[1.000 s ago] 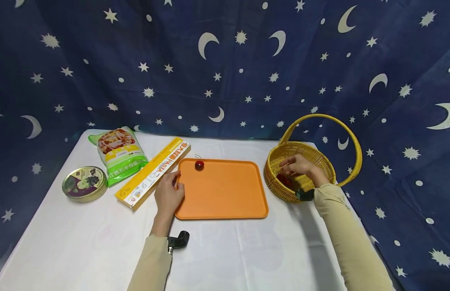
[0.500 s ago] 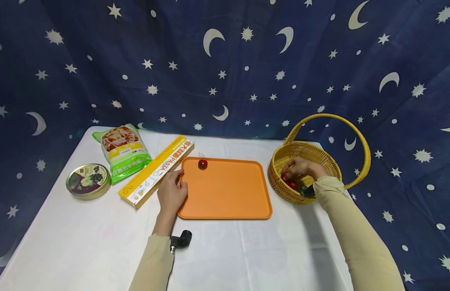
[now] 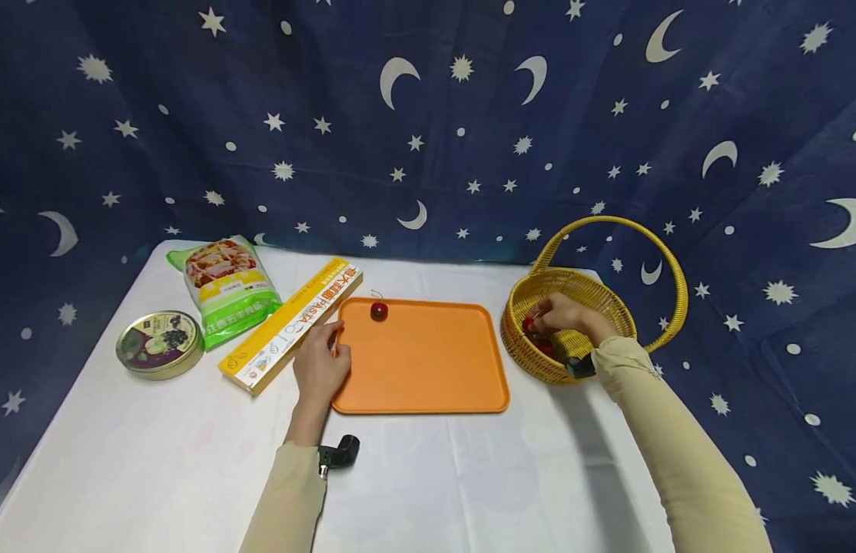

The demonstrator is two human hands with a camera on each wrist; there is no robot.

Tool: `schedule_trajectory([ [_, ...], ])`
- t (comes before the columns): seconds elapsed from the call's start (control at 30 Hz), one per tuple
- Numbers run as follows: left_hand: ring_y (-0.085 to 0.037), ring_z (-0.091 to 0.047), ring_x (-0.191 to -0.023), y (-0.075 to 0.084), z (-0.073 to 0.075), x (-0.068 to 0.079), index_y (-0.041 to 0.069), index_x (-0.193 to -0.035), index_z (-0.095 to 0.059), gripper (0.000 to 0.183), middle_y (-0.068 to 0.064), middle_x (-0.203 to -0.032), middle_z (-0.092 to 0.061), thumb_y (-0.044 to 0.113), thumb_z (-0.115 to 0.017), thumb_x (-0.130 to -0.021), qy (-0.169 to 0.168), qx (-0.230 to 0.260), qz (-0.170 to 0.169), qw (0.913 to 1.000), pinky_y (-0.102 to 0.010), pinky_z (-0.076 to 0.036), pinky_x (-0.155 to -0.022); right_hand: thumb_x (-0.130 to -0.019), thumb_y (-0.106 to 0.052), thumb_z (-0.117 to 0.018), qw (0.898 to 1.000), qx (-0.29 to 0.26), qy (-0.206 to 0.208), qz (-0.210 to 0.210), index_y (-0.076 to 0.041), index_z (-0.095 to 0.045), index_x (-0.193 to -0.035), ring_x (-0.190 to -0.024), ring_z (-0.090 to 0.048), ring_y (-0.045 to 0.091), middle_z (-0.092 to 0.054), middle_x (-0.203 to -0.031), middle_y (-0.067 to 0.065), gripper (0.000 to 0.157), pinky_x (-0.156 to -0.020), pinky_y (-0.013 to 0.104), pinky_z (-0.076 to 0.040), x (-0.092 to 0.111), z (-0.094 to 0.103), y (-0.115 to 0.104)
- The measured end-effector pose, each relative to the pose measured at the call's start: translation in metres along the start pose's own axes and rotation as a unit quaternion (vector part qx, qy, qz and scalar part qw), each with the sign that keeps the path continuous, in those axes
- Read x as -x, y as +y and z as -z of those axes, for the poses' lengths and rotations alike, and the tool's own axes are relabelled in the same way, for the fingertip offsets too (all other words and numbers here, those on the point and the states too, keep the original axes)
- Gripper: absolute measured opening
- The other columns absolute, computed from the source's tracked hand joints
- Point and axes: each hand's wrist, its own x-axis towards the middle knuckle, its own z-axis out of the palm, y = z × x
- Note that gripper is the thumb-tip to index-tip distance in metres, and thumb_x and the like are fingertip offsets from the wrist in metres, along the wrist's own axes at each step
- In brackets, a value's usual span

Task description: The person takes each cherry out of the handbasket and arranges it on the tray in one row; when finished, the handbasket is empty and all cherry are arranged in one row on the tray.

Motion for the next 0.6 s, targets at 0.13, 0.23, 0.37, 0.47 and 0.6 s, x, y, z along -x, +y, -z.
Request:
schedule_trajectory([
  [0.13, -0.041, -0.062, -0.102, -0.002, 0.0, 0.0, 0.004, -0.117, -0.07, 0.04, -0.018, -0.114, -0.066, 0.005, -0.062, -0.078, 0.004, -0.001, -0.003, 1.0, -0.054, -0.046, -0.075, -0.09, 0.002, -0.059, 0.999, -0.004, 0.034, 0.038, 0.016, -0.061, -0.113, -0.082, -0.06, 0.016, -0.068, -0.098, 0.019, 0.027, -0.079, 0.037, -0.053, 0.004, 0.0, -0.007],
  [0.23, -0.041, -0.062, -0.101, -0.004, 0.0, 0.0, 0.004, -0.117, -0.07, 0.04, -0.018, -0.114, -0.066, 0.005, -0.062, -0.078, 0.008, -0.001, -0.003, 1.0, -0.054, -0.046, -0.075, -0.091, -0.001, -0.061, 0.997, -0.016, 0.056, 0.051, 0.015, -0.06, -0.118, -0.085, -0.061, 0.016, -0.068, -0.103, 0.02, 0.031, -0.08, 0.038, -0.054, 0.008, -0.001, -0.011],
  [0.37, -0.042, -0.062, -0.099, -0.005, -0.001, 0.002, 0.004, -0.116, -0.071, 0.039, -0.019, -0.113, -0.067, 0.006, -0.062, -0.078, 0.009, -0.001, -0.006, 0.9999, -0.054, -0.046, -0.074, -0.091, -0.005, -0.065, 0.994, -0.027, 0.09, 0.055, 0.011, -0.062, -0.121, -0.088, -0.063, 0.02, -0.068, -0.107, 0.02, 0.034, -0.083, 0.04, -0.054, 0.011, -0.003, -0.015],
  [0.47, -0.042, -0.062, -0.098, -0.005, -0.002, 0.003, 0.004, -0.115, -0.071, 0.039, -0.019, -0.112, -0.067, 0.006, -0.063, -0.078, 0.011, 0.0, -0.012, 0.9999, -0.054, -0.047, -0.074, -0.09, -0.007, -0.067, 0.99, -0.047, 0.117, 0.057, 0.009, -0.063, -0.122, -0.091, -0.063, 0.021, -0.067, -0.111, 0.021, 0.035, -0.086, 0.042, -0.054, 0.012, -0.006, -0.02],
  [0.6, -0.042, -0.063, -0.097, -0.002, -0.002, 0.002, 0.003, -0.114, -0.071, 0.038, -0.019, -0.111, -0.067, 0.005, -0.063, -0.077, 0.017, -0.001, -0.019, 0.9997, -0.054, -0.047, -0.073, -0.09, -0.01, -0.069, 0.984, -0.074, 0.148, 0.071, 0.008, -0.063, -0.123, -0.091, -0.064, 0.018, -0.066, -0.114, 0.023, 0.038, -0.082, 0.034, -0.055, 0.009, -0.012, -0.033],
])
